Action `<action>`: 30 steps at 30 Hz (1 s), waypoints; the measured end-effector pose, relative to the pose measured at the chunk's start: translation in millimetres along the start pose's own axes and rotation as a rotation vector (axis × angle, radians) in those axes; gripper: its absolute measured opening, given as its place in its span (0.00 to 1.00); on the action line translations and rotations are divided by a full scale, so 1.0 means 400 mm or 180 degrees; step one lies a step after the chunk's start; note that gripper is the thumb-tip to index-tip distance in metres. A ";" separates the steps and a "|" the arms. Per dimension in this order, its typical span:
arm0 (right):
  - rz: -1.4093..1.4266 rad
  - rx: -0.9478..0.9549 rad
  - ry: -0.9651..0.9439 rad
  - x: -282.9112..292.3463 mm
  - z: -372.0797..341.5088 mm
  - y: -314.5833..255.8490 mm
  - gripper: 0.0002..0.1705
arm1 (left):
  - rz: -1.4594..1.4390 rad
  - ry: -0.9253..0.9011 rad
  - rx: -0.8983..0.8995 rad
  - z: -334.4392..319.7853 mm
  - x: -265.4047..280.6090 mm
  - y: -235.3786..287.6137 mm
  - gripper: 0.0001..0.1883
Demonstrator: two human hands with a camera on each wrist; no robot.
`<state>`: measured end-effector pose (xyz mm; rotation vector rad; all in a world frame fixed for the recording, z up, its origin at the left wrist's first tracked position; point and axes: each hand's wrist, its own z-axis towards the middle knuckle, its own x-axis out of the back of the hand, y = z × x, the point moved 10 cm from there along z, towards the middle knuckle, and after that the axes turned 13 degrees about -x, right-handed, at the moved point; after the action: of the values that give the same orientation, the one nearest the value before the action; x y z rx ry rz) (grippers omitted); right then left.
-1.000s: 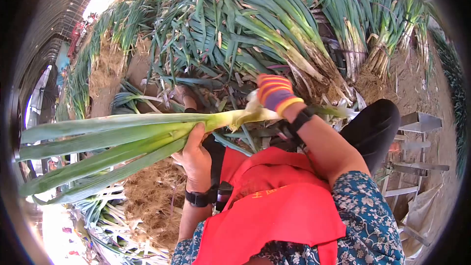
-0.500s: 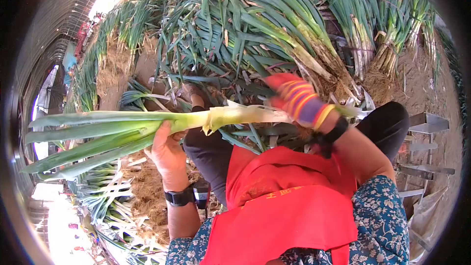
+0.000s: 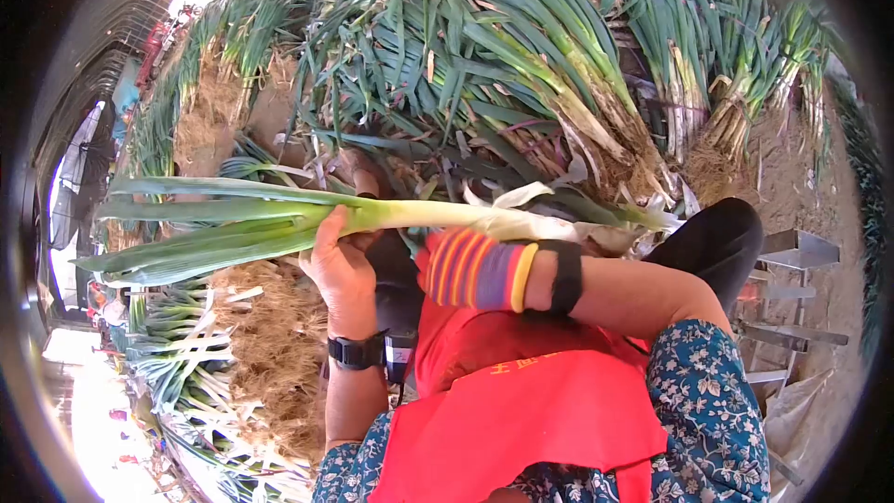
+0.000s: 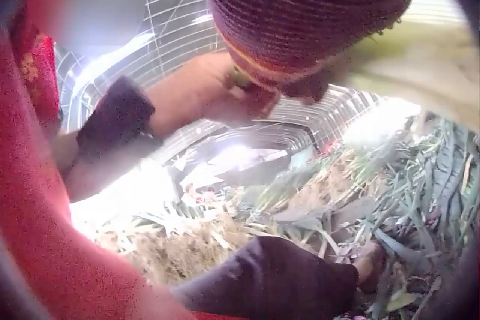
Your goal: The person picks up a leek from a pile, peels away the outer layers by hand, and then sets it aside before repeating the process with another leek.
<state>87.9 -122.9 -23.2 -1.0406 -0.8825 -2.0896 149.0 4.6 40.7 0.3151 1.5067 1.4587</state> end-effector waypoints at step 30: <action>0.3512 -0.2249 -0.0479 0.026 -0.047 0.341 0.37 | -0.0441 -0.0568 -0.0098 0.040 0.033 0.082 0.13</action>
<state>180.0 -218.5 15.1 -1.5546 0.4251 -1.3208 140.9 32.3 66.5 0.3078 1.3352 1.3080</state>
